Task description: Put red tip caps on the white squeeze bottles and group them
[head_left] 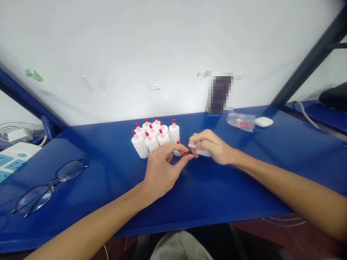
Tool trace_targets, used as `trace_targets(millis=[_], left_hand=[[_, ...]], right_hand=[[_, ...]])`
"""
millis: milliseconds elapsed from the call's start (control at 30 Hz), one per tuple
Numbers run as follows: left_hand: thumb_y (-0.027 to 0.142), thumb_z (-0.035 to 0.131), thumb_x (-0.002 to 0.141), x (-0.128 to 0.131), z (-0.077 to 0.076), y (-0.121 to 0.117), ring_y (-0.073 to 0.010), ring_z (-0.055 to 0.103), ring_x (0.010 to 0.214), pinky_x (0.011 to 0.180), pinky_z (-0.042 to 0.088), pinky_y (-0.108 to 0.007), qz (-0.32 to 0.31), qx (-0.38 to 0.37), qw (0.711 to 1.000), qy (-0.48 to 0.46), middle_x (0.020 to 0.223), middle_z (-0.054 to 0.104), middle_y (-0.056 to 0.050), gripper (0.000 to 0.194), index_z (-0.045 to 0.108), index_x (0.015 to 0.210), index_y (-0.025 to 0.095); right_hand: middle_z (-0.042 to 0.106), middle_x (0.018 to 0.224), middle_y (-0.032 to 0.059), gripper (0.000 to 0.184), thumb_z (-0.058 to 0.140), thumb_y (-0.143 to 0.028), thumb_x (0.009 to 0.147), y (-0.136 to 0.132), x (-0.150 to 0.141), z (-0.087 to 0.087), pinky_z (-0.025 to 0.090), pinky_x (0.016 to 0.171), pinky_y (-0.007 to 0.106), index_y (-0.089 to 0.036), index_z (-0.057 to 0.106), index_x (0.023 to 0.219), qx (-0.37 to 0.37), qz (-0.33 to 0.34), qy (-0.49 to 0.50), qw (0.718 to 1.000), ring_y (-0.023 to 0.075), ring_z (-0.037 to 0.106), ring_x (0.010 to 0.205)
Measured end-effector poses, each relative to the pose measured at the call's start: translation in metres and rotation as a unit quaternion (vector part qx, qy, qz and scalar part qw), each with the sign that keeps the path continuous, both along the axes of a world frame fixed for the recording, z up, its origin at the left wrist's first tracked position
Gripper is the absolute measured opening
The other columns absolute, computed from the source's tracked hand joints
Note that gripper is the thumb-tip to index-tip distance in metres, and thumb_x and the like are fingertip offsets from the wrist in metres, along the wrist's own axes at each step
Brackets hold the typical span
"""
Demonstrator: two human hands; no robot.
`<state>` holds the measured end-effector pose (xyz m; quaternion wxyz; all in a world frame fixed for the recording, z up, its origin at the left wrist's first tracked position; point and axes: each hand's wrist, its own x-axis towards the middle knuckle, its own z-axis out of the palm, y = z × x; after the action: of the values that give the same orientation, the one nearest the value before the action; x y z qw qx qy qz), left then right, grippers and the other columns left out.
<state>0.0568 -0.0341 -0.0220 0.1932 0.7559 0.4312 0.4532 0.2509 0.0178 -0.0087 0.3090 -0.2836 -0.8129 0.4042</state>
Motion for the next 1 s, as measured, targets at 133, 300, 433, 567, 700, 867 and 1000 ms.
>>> trace_targets(millis=[133, 300, 433, 567, 700, 867, 1000], left_hand=[[0.032, 0.072, 0.084, -0.002, -0.001, 0.002, -0.0071, 0.036, 0.051, 0.052, 0.033, -0.023, 0.006, 0.035, 0.999, -0.015, 0.071, 0.062, 0.003, 0.012, 0.070, 0.087, 0.021], [0.027, 0.070, 0.084, -0.002, -0.001, 0.005, -0.0099, 0.052, 0.061, 0.056, 0.041, -0.023, -0.006, 0.051, 0.999, -0.001, 0.079, 0.067, 0.000, 0.006, 0.072, 0.086, 0.022], [0.021, 0.069, 0.084, -0.002, -0.002, 0.004, -0.0101, 0.056, 0.064, 0.057, 0.044, -0.023, -0.021, 0.067, 0.997, 0.016, 0.080, 0.068, -0.001, 0.004, 0.072, 0.086, 0.021], [0.020, 0.064, 0.088, -0.002, -0.004, 0.002, -0.0087, 0.054, 0.061, 0.056, 0.044, -0.022, -0.046, 0.084, 0.995, 0.040, 0.082, 0.069, -0.001, 0.009, 0.072, 0.088, 0.021], [0.018, 0.063, 0.088, -0.003, -0.006, 0.004, -0.0078, 0.052, 0.061, 0.054, 0.041, -0.020, -0.057, 0.104, 0.992, 0.048, 0.078, 0.064, 0.000, 0.011, 0.073, 0.090, 0.020], [0.023, 0.060, 0.090, -0.002, -0.007, 0.004, -0.0073, 0.045, 0.058, 0.055, 0.038, -0.019, -0.034, 0.095, 0.992, 0.072, 0.067, 0.051, 0.004, 0.019, 0.067, 0.107, 0.023], [0.026, 0.056, 0.089, 0.001, -0.005, -0.001, -0.0073, 0.039, 0.053, 0.054, 0.035, -0.020, 0.003, 0.051, 0.995, 0.081, 0.063, 0.043, 0.008, 0.022, 0.055, 0.111, 0.021]], right_hand=[[0.050, 0.058, -0.0030, 0.023, 0.038, -0.019, 0.084, -0.006, -0.003, 0.003, 0.033, 0.047, 0.024, -0.017, 0.054, 0.067, -0.101, 0.041, -0.009, 0.994, 0.0092, 0.042, 0.046], [0.042, 0.065, -0.0027, 0.026, 0.037, -0.018, 0.089, -0.005, -0.003, 0.006, 0.031, 0.057, 0.025, -0.018, 0.046, 0.065, -0.040, 0.064, -0.021, 0.997, 0.0103, 0.036, 0.061], [0.040, 0.065, -0.0035, 0.029, 0.045, -0.031, 0.092, -0.005, -0.003, 0.001, 0.029, 0.057, 0.025, -0.018, 0.045, 0.066, 0.012, 0.064, -0.049, 0.997, 0.0100, 0.036, 0.060], [0.033, 0.059, -0.0055, 0.043, 0.058, -0.045, 0.088, -0.008, -0.006, -0.007, 0.023, 0.050, 0.024, -0.018, 0.041, 0.059, 0.061, 0.021, -0.077, 0.995, 0.0079, 0.029, 0.055], [0.035, 0.056, -0.0054, 0.040, 0.060, -0.043, 0.087, -0.010, -0.009, -0.010, 0.024, 0.048, 0.023, -0.016, 0.051, 0.059, 0.020, 0.013, -0.065, 0.998, 0.0074, 0.030, 0.053], [0.032, 0.052, -0.0060, 0.039, 0.058, -0.037, 0.085, -0.010, -0.010, -0.006, 0.022, 0.046, 0.023, -0.016, 0.049, 0.054, 0.021, -0.008, -0.049, 0.999, 0.0067, 0.028, 0.050], [0.027, 0.049, -0.0066, 0.041, 0.060, -0.035, 0.081, -0.004, -0.006, -0.003, 0.019, 0.045, 0.024, -0.017, 0.042, 0.049, 0.046, -0.066, -0.037, 0.996, 0.0060, 0.024, 0.048]])
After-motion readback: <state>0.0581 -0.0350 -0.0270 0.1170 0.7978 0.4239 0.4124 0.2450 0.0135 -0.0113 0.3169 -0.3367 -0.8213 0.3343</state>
